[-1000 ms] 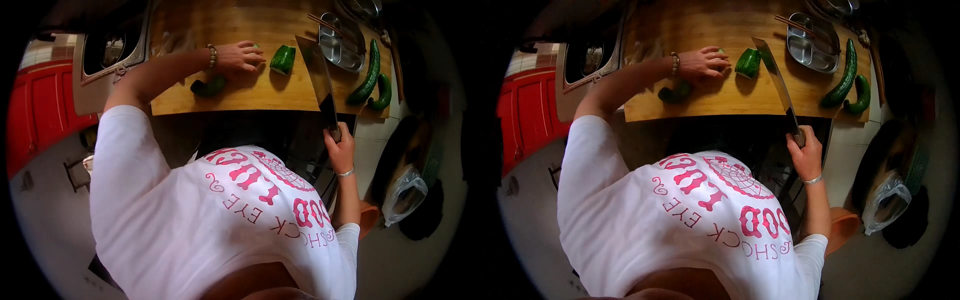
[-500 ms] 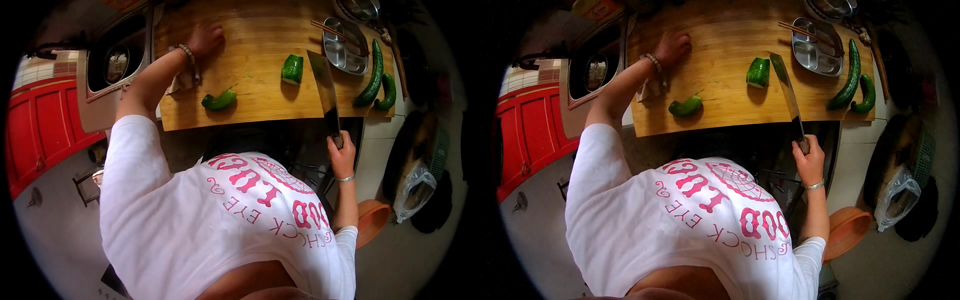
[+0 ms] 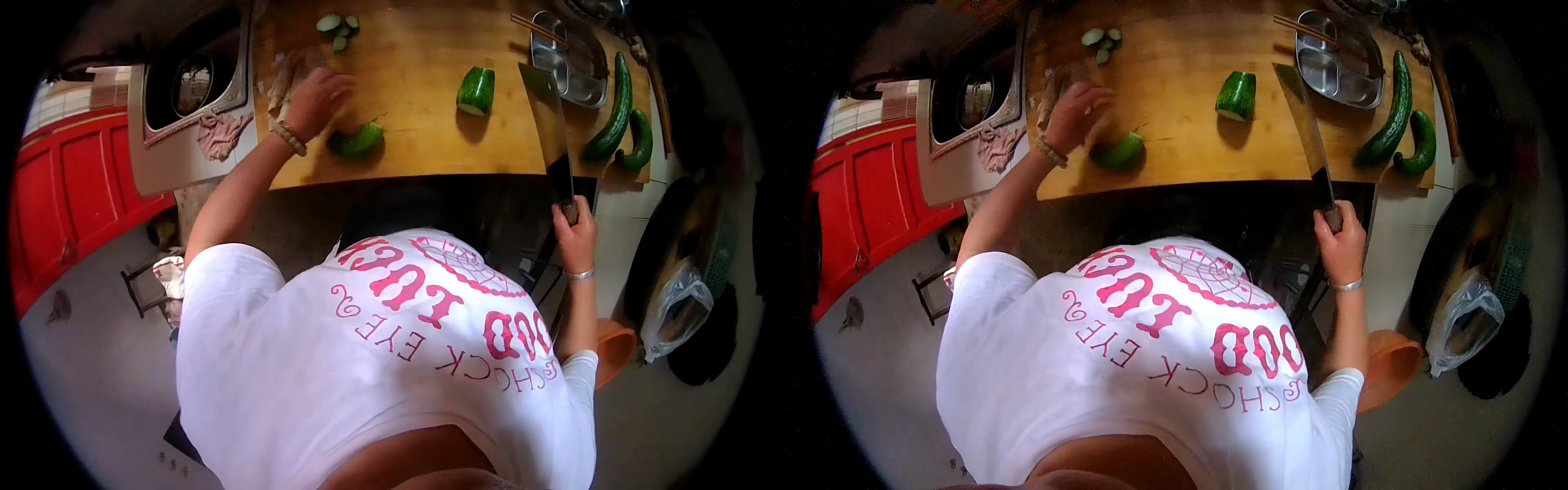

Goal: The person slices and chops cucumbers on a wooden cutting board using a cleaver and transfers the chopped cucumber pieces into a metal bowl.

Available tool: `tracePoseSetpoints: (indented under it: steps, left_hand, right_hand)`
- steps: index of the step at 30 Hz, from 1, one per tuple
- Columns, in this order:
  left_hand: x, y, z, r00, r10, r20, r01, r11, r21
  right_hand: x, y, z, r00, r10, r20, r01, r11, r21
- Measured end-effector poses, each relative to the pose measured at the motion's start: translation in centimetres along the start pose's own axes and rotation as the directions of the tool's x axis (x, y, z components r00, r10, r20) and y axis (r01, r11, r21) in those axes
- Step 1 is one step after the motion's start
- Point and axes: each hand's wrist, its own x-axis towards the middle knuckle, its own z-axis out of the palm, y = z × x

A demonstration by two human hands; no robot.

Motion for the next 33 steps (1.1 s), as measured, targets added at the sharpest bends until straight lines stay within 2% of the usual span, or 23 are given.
tracePoseSetpoints:
  steps: [1, 3, 4, 6, 7, 8, 10, 11, 13, 17, 19, 20, 22, 23, 25, 26, 27, 28, 30, 32, 33]
  left_hand:
    - [0.6, 1.4, 1.1, 1.0, -0.008, 0.005, 0.008, 1.0, -0.001]
    - [2.1, 3.7, 3.1, 0.98, 0.194, 0.046, -0.193, 0.981, -0.026]
    - [2.2, 4.0, 2.9, 0.981, 0.188, 0.041, -0.187, 0.982, -0.024]
    - [2.1, 4.9, 2.9, 0.989, -0.014, 0.147, 0.012, 1.0, 0.015]
    - [1.3, 5.0, 2.5, 0.969, -0.151, 0.196, 0.157, 0.987, -0.018]
    - [-0.1, 5.3, 2.1, 0.968, -0.156, 0.197, 0.162, 0.987, -0.016]
    - [-2.9, 6.0, 1.2, 0.843, -0.464, 0.27, 0.456, 0.885, 0.096]
    - [-4.1, 6.2, 1.3, 0.841, -0.464, 0.279, 0.452, 0.885, 0.109]
    - [-6.5, 6.4, 2.5, 0.97, -0.196, 0.146, 0.16, 0.96, 0.228]
    - [-5.0, 8.3, 5.9, 0.99, -0.123, 0.076, 0.112, 0.985, 0.128]
    - [-2.2, 11.1, 7.4, 0.983, -0.105, 0.151, 0.083, 0.985, 0.15]
    - [-1.0, 11.4, 8.1, 0.984, -0.101, 0.148, 0.079, 0.986, 0.148]
    - [1.9, 10.6, 9.3, 0.994, -0.111, 0.011, 0.108, 0.983, 0.152]
    - [3.0, 10.0, 9.2, 0.994, -0.11, 0.008, 0.108, 0.983, 0.148]
    - [5.0, 9.6, 8.0, 0.922, -0.384, 0.058, 0.351, 0.889, 0.295]
    - [5.1, 9.7, 7.9, 0.922, -0.382, 0.055, 0.35, 0.889, 0.296]
    - [5.4, 10.4, 7.6, 0.955, -0.26, -0.143, 0.293, 0.903, 0.314]
    - [5.9, 11.1, 7.3, 0.936, -0.115, -0.331, 0.233, 0.911, 0.342]
    - [7.5, 13.3, 8.5, 0.947, -0.102, -0.305, 0.189, 0.944, 0.27]
    - [9.5, 15.5, 11.1, 0.958, -0.216, -0.191, 0.191, 0.972, -0.139]
    - [10.8, 16.0, 11.9, 0.925, -0.379, -0.026, 0.372, 0.917, -0.143]
  right_hand:
    - [0.2, 0.2, -0.2, 1.0, -0.024, -0.007, 0.024, 1.0, -0.013]
    - [0.5, 0.0, -0.8, 0.999, -0.044, 0.001, 0.044, 0.999, -0.029]
    - [0.5, 0.0, -1.0, 0.999, -0.05, 0.005, 0.05, 0.998, -0.031]
    - [0.8, -0.1, -1.9, 0.997, -0.059, 0.047, 0.058, 0.998, 0.022]
    - [0.8, -0.4, -2.4, 0.99, -0.129, 0.049, 0.13, 0.991, -0.019]
    - [0.8, -0.3, -3.0, 0.99, -0.13, 0.054, 0.131, 0.991, -0.017]
    - [0.8, 0.1, -3.5, 0.987, -0.147, 0.071, 0.151, 0.987, -0.049]
    - [1.0, 0.5, -3.7, 0.988, -0.14, 0.07, 0.142, 0.989, -0.036]
    - [1.4, 1.4, -4.1, 0.974, -0.18, 0.139, 0.185, 0.983, -0.021]
    - [2.0, 1.0, -4.2, 0.983, -0.115, 0.143, 0.115, 0.993, 0.01]
    - [2.5, 2.1, -4.0, 0.973, -0.177, 0.148, 0.173, 0.984, 0.042]
    - [2.7, 1.9, -4.1, 0.974, -0.177, 0.144, 0.173, 0.984, 0.039]
    - [2.8, 1.4, -4.3, 0.979, -0.128, 0.158, 0.125, 0.992, 0.025]
    - [3.0, 1.5, -4.4, 0.979, -0.128, 0.157, 0.126, 0.992, 0.02]
    - [3.4, 1.7, -4.4, 0.978, 0.004, 0.21, -0.017, 0.998, 0.057]
    - [3.6, 2.1, -4.2, 0.978, 0.001, 0.208, -0.014, 0.998, 0.059]
    - [3.8, 2.6, -3.9, 0.975, 0.036, 0.219, -0.053, 0.996, 0.074]
    - [4.2, 2.9, -3.8, 0.971, 0.071, 0.227, -0.094, 0.992, 0.089]
    - [4.9, 2.6, -3.7, 0.965, 0.101, 0.243, -0.126, 0.988, 0.092]
    - [4.8, 2.0, -3.4, 0.955, 0.133, 0.266, -0.16, 0.984, 0.082]
    - [4.8, 1.5, -3.1, 0.947, 0.151, 0.282, -0.194, 0.972, 0.131]
